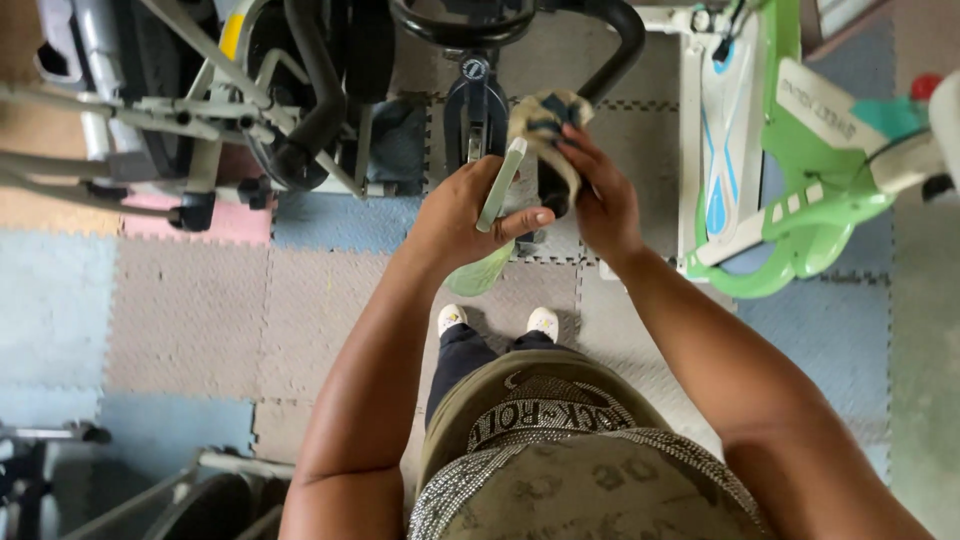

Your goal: Cleaning and wiping down various gym machines using a spray bottle and a cloth.

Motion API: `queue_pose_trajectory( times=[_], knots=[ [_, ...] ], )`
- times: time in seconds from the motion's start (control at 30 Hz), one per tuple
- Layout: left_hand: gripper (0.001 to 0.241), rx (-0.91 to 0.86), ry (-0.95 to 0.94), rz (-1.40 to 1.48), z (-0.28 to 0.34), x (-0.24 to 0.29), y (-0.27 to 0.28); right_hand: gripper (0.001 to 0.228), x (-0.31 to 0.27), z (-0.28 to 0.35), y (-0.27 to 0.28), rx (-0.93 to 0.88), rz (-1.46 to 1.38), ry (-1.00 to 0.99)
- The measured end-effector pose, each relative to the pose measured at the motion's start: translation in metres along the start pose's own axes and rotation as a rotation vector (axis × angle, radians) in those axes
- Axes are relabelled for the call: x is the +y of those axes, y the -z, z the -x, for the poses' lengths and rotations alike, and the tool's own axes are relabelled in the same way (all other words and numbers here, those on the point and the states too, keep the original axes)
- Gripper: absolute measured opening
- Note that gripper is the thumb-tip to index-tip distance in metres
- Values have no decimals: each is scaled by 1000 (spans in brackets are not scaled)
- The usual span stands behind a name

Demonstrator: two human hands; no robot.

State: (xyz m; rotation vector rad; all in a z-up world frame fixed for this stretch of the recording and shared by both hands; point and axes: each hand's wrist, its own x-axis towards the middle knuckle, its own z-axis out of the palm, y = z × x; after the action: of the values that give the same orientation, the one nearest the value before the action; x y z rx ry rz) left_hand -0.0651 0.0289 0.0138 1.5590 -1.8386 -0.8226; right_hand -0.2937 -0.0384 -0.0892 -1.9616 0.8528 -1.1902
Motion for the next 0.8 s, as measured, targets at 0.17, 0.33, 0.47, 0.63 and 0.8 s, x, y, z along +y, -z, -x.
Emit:
queue_pose_trajectory(
  times=[0.17, 0.33, 0.47, 0.63, 0.8],
  knots=[
    [86, 78, 61, 12, 9, 15, -19, 38, 38, -46, 6, -29, 742, 52],
    [84, 141, 131, 12, 15, 24, -40, 44, 47, -12, -9, 23, 106, -87],
    [84, 206, 114, 10, 22, 16, -57, 42, -44, 33, 7, -69, -257, -182],
    [82, 212, 157, -7, 21, 26, -59, 41, -16, 15, 16, -115, -141, 169],
    [81, 287, 93, -16, 22, 23, -66, 41, 13, -1, 15, -95, 66, 470]
  ],
)
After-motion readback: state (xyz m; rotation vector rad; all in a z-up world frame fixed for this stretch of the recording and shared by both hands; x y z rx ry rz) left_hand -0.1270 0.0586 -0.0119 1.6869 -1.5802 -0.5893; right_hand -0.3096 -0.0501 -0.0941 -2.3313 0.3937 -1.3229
